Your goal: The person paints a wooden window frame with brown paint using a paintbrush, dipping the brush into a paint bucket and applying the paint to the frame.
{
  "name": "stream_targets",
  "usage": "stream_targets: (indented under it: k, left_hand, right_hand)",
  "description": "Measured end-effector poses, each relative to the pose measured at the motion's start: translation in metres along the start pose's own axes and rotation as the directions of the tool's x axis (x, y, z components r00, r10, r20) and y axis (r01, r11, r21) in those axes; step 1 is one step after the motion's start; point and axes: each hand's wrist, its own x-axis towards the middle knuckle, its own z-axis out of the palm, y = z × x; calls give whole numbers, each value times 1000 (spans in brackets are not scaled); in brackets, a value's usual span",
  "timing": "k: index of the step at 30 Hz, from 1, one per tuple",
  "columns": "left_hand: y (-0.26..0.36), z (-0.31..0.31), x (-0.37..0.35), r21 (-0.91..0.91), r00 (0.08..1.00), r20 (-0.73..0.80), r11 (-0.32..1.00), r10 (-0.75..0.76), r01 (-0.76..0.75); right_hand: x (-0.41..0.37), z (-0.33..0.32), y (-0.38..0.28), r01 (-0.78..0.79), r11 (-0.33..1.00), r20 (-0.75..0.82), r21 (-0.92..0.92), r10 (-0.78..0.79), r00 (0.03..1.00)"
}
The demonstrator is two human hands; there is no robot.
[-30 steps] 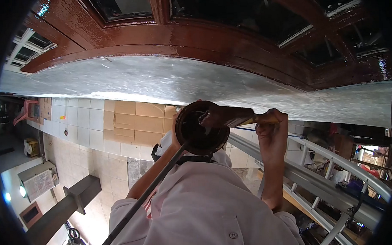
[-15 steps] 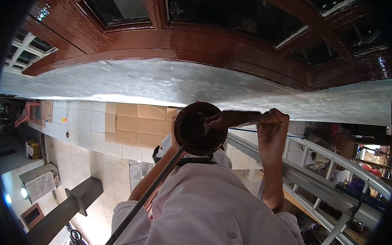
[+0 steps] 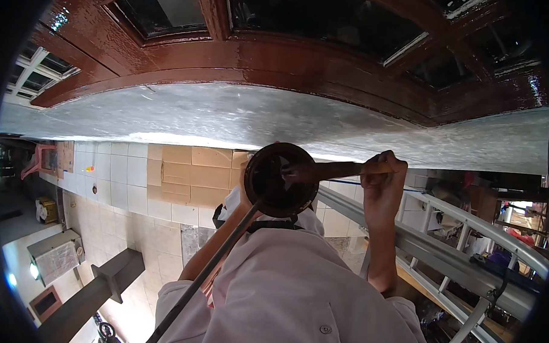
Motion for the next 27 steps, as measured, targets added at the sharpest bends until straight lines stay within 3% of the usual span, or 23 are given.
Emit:
stream_targets:
  k: [3, 6, 9, 12, 18, 27]
  left_hand:
    - [0, 0, -2, 2, 1000, -2, 1000, 1, 0]
    - [-1, 0, -3, 7, 1000, -4, 1000, -4, 5]
    - [0, 1, -3, 12, 1000, -5, 1000, -1, 1]
    - [0, 2, -2, 17, 1000, -8, 1000, -4, 4]
    - [4, 8, 1, 26, 1000, 3, 1000, -2, 2]
    - [2, 8, -3, 24, 1000, 1, 1000, 0, 0]
  right_hand:
    - [1, -2, 2, 28, 996, 83, -79, -21, 996]
    - [3, -7, 5, -46, 999, 64, 28, 44, 997]
    - [0, -2, 2, 47, 994, 80, -98, -39, 996]
    - [1, 4, 2, -96, 994, -53, 46, 99, 994]
    - [2, 6, 6, -351, 936, 3, 32, 351, 936]
    - [-1, 3, 5, -281, 960, -16, 7, 281, 960]
